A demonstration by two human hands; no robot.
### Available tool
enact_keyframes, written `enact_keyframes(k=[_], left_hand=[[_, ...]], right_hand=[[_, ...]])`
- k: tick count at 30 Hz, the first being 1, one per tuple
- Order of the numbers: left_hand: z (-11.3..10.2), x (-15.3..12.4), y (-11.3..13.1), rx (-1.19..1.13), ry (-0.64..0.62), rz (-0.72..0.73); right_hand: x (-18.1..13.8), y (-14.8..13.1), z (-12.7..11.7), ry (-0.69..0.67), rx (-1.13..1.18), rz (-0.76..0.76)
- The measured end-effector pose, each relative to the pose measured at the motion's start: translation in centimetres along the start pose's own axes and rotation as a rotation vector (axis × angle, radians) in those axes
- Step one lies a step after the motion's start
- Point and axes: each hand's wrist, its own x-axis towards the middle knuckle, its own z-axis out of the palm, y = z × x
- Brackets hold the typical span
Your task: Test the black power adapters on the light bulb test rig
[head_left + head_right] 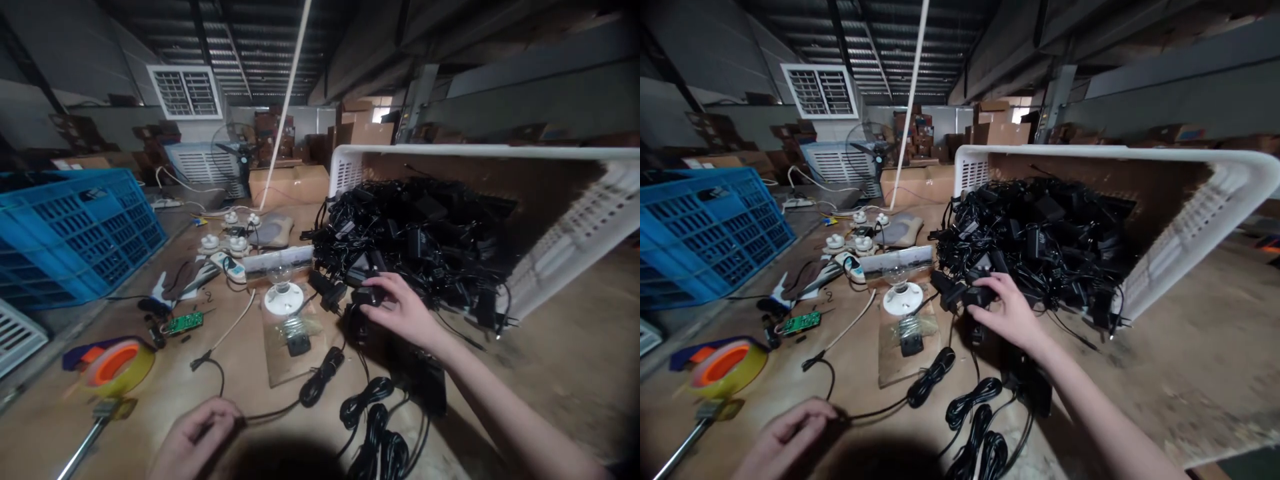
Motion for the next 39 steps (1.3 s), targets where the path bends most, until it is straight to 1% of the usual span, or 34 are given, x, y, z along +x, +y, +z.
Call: enact_keyframes(k=[1, 2, 3, 4, 6, 8, 11, 13, 15, 17, 18, 19, 22, 23, 25, 27, 29, 32, 35, 37, 39], left_hand=[[-0.5, 0.2, 0.3, -0.009, 0.098, 0.031], [-0.9, 0.4, 0.7, -0.022, 0.165, 0.052], [-1.1, 0.7, 1.0, -0.033, 0.210, 0.066], [-1.2, 0.9, 1.3, -0.032, 0.231, 0.077], [-1.5, 1.3, 1.5, 0.015, 0.255, 0.109], [-2.1, 1.6, 1.2, 0.130, 0.259, 0.149], [-2.9, 2.0, 0.3, 0.477, 0.252, 0.256], [-2.6, 2.2, 0.0, 0.716, 0.279, 0.325], [-1.1, 2.2, 0.3, 0.880, 0.326, 0.380], [1.6, 2.0, 1.0, 0.975, 0.329, 0.434], [3.2, 1.8, 1.3, 0.998, 0.307, 0.466], [4.9, 1.6, 1.7, 1.016, 0.259, 0.491], [9.5, 1.3, 2.2, 1.063, 0.102, 0.503], [10.6, 1.4, 2.1, 1.076, 0.082, 0.477], [12.1, 1.9, 1.8, 1.086, 0.073, 0.421], [12.7, 2.4, 1.3, 1.077, 0.069, 0.377], [12.9, 2.7, 0.9, 1.058, 0.049, 0.355], [12.8, 2.9, 0.8, 1.015, 0.021, 0.341], [12.4, 2.8, 1.3, 0.945, -0.018, 0.366], [12.1, 2.5, 1.6, 0.891, -0.049, 0.400], [12.0, 2.3, 1.9, 0.841, -0.057, 0.427]], right_hand=[[-0.1, -0.9, 0.4, -0.030, -0.003, -0.117], [-0.1, -1.8, 1.0, -0.072, -0.024, -0.223], [0.0, -2.4, 1.7, -0.121, -0.059, -0.304], [0.2, -2.7, 2.5, -0.170, -0.104, -0.350], [0.4, -2.6, 3.6, -0.241, -0.183, -0.355], [0.2, -1.9, 3.9, -0.289, -0.243, -0.334], [-1.4, -0.9, 3.1, -0.370, -0.346, -0.286], [-3.0, -1.2, 2.5, -0.382, -0.384, -0.276], [-4.7, -2.4, 2.3, -0.361, -0.310, -0.326], [-6.1, -3.9, 2.7, -0.367, -0.170, -0.383], [-6.7, -4.7, 3.1, -0.397, -0.120, -0.390], [-7.1, -5.3, 3.7, -0.443, -0.101, -0.378], [-7.7, -6.0, 5.2, -0.555, -0.135, -0.356], [-7.9, -6.0, 5.6, -0.565, -0.132, -0.376], [-8.2, -5.8, 5.9, -0.541, -0.088, -0.421], [-8.6, -5.6, 5.9, -0.528, -0.018, -0.415], [-9.1, -5.6, 5.8, -0.550, 0.021, -0.387], [-9.3, -5.3, 6.1, -0.550, -0.015, -0.402], [-8.7, -4.4, 6.4, -0.475, -0.027, -0.432], [-8.0, -3.7, 6.4, -0.429, 0.032, -0.451], [-7.5, -3.2, 6.5, -0.421, 0.107, -0.483]])
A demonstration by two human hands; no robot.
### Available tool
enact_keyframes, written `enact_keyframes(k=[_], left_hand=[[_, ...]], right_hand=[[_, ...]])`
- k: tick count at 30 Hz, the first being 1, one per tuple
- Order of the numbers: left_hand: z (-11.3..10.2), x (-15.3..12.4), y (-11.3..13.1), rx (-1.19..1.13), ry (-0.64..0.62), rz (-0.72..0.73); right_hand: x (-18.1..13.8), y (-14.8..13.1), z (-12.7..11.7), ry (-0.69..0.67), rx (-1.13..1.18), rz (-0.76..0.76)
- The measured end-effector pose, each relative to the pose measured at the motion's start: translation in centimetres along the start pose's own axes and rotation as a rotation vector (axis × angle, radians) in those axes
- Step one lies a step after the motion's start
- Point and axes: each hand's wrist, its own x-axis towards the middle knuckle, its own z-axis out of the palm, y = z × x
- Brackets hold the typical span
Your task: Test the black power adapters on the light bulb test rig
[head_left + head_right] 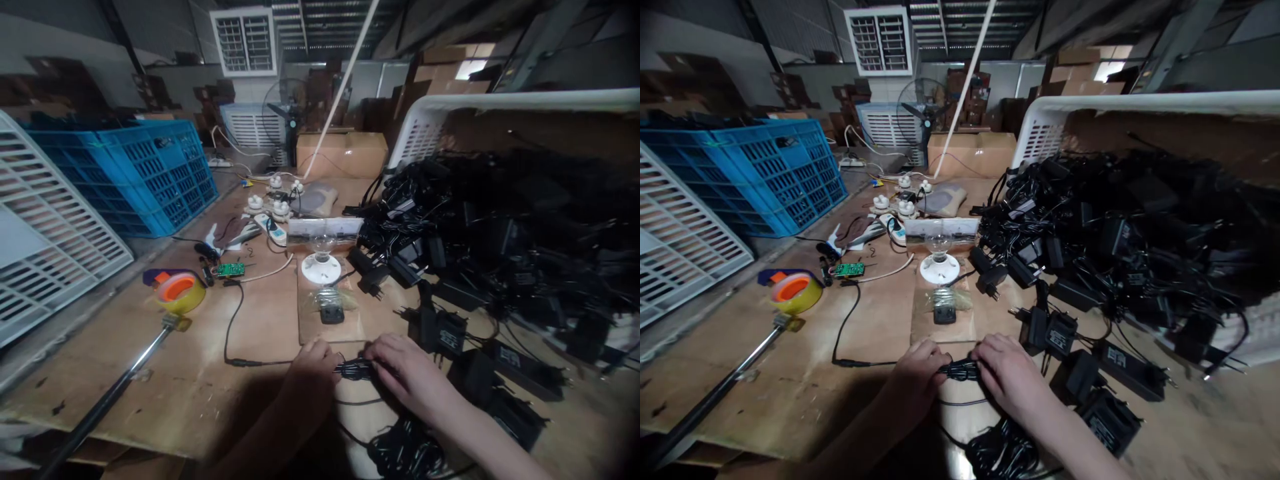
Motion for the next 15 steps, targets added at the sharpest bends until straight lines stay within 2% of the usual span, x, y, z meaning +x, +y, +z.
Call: enact_keyframes(k=[6, 11, 15], left_hand=[[0.61, 0.21, -0.20, -0.068, 0.075, 0.022], [0.54, 0.42, -0.80, -0.125, 0.081, 0.056], [0.61, 0.12, -0.66, -0.142, 0.071, 0.026]], right_hand=[[0.73, -0.14, 0.63, -0.015, 0.040, -0.081], [0.85, -0.56, 0.30, 0.025, 0.127, -0.035], [0.99, -0.68, 0.49, 0.043, 0.122, -0.017]])
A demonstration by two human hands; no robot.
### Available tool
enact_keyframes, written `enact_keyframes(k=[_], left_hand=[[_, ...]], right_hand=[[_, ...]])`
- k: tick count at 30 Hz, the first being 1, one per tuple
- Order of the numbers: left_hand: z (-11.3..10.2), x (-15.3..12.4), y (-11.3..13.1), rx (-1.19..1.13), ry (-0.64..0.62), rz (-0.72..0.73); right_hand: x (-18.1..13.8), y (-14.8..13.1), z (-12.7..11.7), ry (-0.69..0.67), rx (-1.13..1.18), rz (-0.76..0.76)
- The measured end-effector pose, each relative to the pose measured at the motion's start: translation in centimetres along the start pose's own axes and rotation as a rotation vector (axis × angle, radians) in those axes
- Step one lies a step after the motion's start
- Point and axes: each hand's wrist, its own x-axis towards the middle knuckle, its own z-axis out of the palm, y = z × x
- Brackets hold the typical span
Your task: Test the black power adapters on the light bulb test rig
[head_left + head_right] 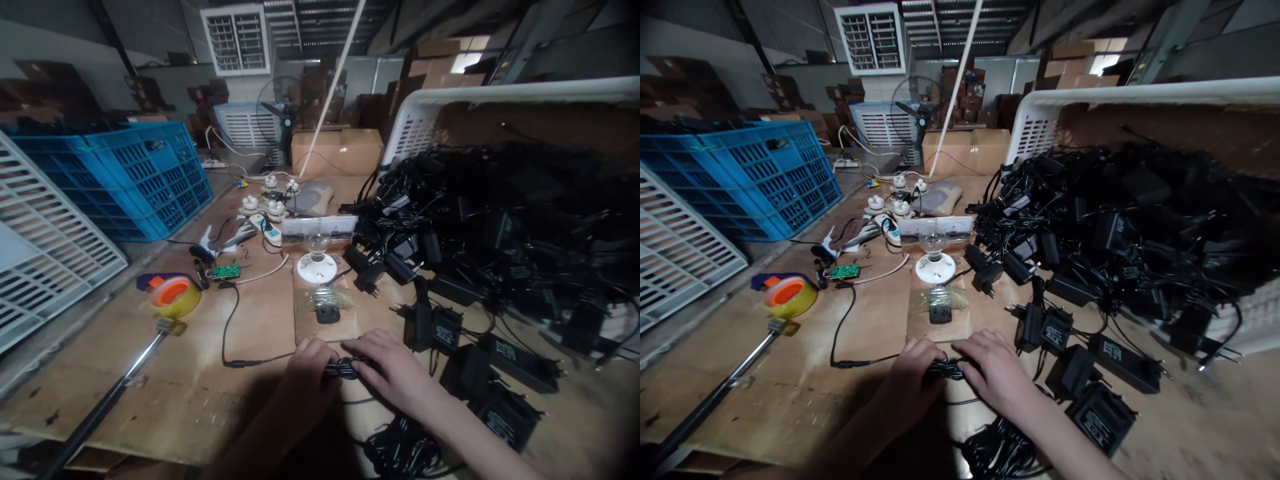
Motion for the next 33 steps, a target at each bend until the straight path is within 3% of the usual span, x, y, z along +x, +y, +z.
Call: enact_keyframes(k=[7, 12, 15, 23, 28, 33], left_hand=[[0.4, -0.1, 0.4, 0.040, -0.044, -0.031], [-0.1, 0.1, 0.9, 0.095, -0.099, -0.031], [-0.3, 0.3, 1.0, 0.128, -0.122, -0.042], [-1.0, 0.7, 0.9, 0.153, -0.172, -0.015], [-1.1, 0.7, 0.9, 0.162, -0.176, -0.014], [-0.6, 0.5, 0.9, 0.189, -0.149, -0.017]], right_hand=[[0.1, 0.3, 1.1, -0.022, -0.089, 0.036], [0.3, -0.3, 1.0, -0.045, -0.196, -0.045], [0.3, -0.8, 0.5, -0.092, -0.232, 0.010], [-0.8, 1.2, -1.2, -0.181, 0.021, -0.022], [0.2, 0.8, -0.8, -0.140, 0.284, 0.141], [0.3, 0.6, 1.3, -0.003, 0.338, 0.158]])
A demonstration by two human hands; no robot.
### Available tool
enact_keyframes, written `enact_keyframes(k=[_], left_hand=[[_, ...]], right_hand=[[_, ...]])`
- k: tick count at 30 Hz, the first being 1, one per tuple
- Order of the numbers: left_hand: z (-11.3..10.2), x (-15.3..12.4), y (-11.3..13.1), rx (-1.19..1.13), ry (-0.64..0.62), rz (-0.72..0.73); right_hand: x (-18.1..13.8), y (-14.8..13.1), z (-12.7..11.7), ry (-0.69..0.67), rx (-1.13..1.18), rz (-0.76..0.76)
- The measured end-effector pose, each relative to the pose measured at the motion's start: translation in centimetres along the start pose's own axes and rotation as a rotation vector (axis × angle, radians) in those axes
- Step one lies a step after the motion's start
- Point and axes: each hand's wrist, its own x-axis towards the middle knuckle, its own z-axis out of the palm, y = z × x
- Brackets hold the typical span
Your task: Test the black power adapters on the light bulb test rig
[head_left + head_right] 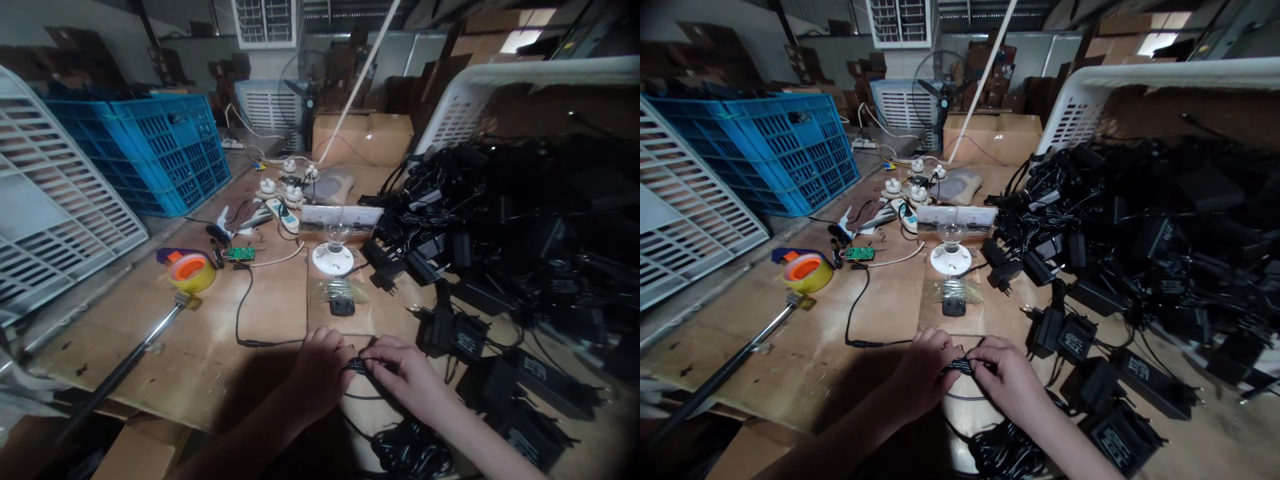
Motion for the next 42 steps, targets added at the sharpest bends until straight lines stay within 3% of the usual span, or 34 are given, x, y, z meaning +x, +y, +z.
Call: enact_keyframes(k=[2, 7, 14, 20, 25, 28, 31, 33, 34, 37, 39, 42], left_hand=[[0.2, -0.1, -0.1, 0.012, 0.005, 0.004], [-0.1, -0.1, -0.5, 0.077, -0.023, 0.072], [-1.2, 0.5, -0.6, 0.262, -0.101, 0.300], [-1.3, 0.6, 0.0, 0.247, -0.091, 0.133], [-1.3, -0.6, -0.5, 0.138, -0.068, -0.019], [-2.7, -2.0, -1.3, -0.015, -0.078, -0.016], [-4.5, -3.9, -3.6, -0.267, -0.007, -0.021], [-5.3, -5.1, -5.8, -0.163, 0.142, -0.077], [-5.4, -5.5, -7.0, -0.070, 0.156, -0.068], [-5.3, -6.2, -9.3, 0.080, 0.049, -0.093], [-5.2, -6.3, -9.3, 0.071, 0.034, -0.098], [-4.8, -6.2, -7.2, -0.130, 0.078, -0.095]], right_hand=[[0.1, 0.2, 0.6, 0.066, 0.016, 0.004], [0.1, -0.1, 0.5, 0.021, -0.131, -0.055], [-0.3, 0.2, 0.7, 0.017, -0.184, 0.079], [-0.3, -1.2, 2.0, 0.091, -0.513, 0.141], [-0.2, -1.8, 2.2, 0.083, -0.535, 0.161], [-1.3, -1.6, 0.3, 0.031, -0.396, 0.061], [-2.9, 0.0, -3.3, 0.202, -0.409, 0.035], [-3.5, 1.9, -5.6, 0.366, -0.567, 0.152], [-3.5, 2.9, -6.4, 0.405, -0.635, 0.216], [-3.0, 5.2, -7.0, 0.423, -0.670, 0.306], [-2.4, 5.3, -6.6, 0.480, -0.562, 0.285], [-1.8, 3.1, -6.3, 0.578, -0.288, 0.221]])
